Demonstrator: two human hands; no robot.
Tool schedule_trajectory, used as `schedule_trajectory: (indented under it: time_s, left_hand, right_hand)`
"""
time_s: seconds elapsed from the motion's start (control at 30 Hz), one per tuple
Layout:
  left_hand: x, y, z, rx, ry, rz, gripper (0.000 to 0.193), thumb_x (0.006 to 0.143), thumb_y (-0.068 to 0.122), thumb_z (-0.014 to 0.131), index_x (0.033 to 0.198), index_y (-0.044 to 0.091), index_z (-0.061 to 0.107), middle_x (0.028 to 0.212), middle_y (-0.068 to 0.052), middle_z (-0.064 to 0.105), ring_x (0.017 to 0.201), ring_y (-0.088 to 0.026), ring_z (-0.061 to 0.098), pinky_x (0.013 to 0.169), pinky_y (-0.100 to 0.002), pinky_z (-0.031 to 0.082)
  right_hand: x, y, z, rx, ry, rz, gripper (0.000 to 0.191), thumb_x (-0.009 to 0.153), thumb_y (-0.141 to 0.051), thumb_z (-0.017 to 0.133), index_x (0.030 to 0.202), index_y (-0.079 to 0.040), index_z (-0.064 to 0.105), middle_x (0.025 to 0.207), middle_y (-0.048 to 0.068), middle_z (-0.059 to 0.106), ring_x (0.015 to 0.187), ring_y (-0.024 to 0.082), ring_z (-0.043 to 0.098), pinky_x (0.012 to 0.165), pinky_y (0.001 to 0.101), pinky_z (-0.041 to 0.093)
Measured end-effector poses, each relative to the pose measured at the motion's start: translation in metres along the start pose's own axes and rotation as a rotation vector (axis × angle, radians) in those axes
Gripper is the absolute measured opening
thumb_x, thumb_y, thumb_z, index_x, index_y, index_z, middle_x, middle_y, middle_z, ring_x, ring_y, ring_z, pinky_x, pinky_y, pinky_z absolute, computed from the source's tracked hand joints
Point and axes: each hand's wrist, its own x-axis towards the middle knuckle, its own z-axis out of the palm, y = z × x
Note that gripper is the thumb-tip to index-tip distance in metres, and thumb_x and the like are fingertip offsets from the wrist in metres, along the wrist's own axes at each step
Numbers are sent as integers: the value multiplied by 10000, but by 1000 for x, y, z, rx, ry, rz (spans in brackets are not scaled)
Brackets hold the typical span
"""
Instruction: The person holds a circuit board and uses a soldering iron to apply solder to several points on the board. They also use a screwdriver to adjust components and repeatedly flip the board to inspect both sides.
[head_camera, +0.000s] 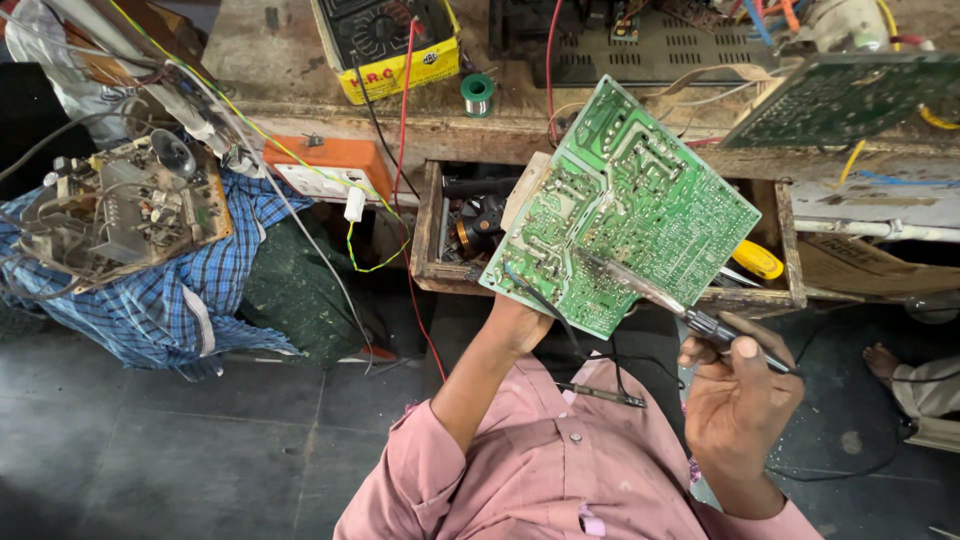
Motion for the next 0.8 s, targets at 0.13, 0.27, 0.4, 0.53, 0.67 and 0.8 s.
schedule_trajectory:
  time_s: [0.13,0.27,0.4,0.53,0.67,0.8]
  left_hand:
    - [0,-1,-2,-26,12,-9,409,1046,208,627,1422,70,542,1354,-67,628,1238,-219,619,1063,-437,512]
    - [1,-3,-6,-29,24,-14,392,1057,219,625,1411,68,548,1346,-69,631,1233,-227,620,1056,-446,514]
    - [3,-6,-8,1,66,14,387,1039,207,627,1399,85,555,1334,-55,639,1212,-216,626,1032,-441,524]
    - [2,-7,-9,10,86,31,362,1048,183,625,1387,74,560,1316,-65,644,1191,-218,638,1014,-439,539]
    - [0,-7,-8,4,62,43,362,1045,161,620,1390,72,561,1317,-62,643,1190,-210,642,1015,-428,544]
    - [0,-6,-6,0,46,37,363,1051,157,627,1394,60,562,1322,-67,643,1198,-214,638,1024,-436,535]
  right_hand:
    - [-2,0,0,-38,-11,-23,252,1144,-65,584,1283,145,602,1092,239,686,902,286,683,824,362,574]
    - [-3,0,0,-78,-9,-39,244,1126,-55,603,1272,141,601,1092,233,680,907,295,688,817,376,578]
    - [-7,1,0,-85,-11,-51,248,1118,-55,604,1280,132,601,1110,229,680,907,295,692,817,380,581]
    - [-9,2,-2,-64,-16,-51,239,1117,-45,611,1284,126,600,1121,229,680,916,301,694,829,383,580]
    - [-11,4,-3,-47,-15,-43,244,1103,-37,615,1287,123,606,1131,227,682,933,300,695,836,382,578]
    - [-13,4,-5,-80,-40,-55,245,1091,-22,634,1291,117,607,1169,212,673,975,291,693,877,384,580]
